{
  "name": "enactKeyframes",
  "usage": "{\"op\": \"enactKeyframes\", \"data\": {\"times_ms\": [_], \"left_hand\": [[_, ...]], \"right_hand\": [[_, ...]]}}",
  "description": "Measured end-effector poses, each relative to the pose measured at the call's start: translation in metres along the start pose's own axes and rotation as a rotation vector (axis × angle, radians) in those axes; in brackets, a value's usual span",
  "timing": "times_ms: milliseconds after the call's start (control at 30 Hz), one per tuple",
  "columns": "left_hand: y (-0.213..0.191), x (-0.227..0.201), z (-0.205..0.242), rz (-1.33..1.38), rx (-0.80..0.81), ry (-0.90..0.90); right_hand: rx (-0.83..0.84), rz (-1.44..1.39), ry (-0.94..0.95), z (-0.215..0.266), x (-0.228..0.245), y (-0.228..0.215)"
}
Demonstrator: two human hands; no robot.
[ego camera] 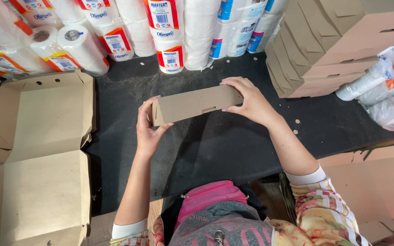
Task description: The person folds and assembles multiple flat cardboard food boxes by hand on a counter near stacks of paper products.
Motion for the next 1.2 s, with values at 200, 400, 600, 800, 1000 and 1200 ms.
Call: {"op": "enactKeyframes", "data": {"times_ms": [200, 400, 600, 800, 1000, 1200], "left_hand": [[0.022, -0.018, 0.014, -0.672, -0.074, 0.436], [0.069, -0.022, 0.009, -0.928, 0.134, 0.386], [0.077, -0.018, -0.004, -0.993, 0.193, 0.284], [0.088, -0.009, 0.002, -0.993, 0.253, 0.282], [0.092, -0.003, 0.004, -0.994, 0.264, 0.25], [0.097, -0.004, -0.001, -0.988, 0.206, 0.207]], "right_hand": [[0.004, 0.059, 0.107, -0.006, 0.004, 0.006], [-0.011, 0.213, 0.058, -0.013, 0.007, 0.01], [0.012, 0.196, 0.075, -0.019, 0.01, 0.011], [0.021, 0.11, 0.058, -0.021, 0.001, 0.014], [-0.183, 0.048, -0.099, -0.017, 0.001, 0.021], [-0.737, 0.11, -0.235, 0.016, 0.001, 0.043]]}}
Point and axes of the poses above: each hand's wrist, its own z-axis away from the middle knuckle, its own y-axis out of the palm, x = y × z, the point moved 5 cm from there along -z, towards the middle knuckle, and after that the axes turned 14 degrees about z, right-handed, at the moved point
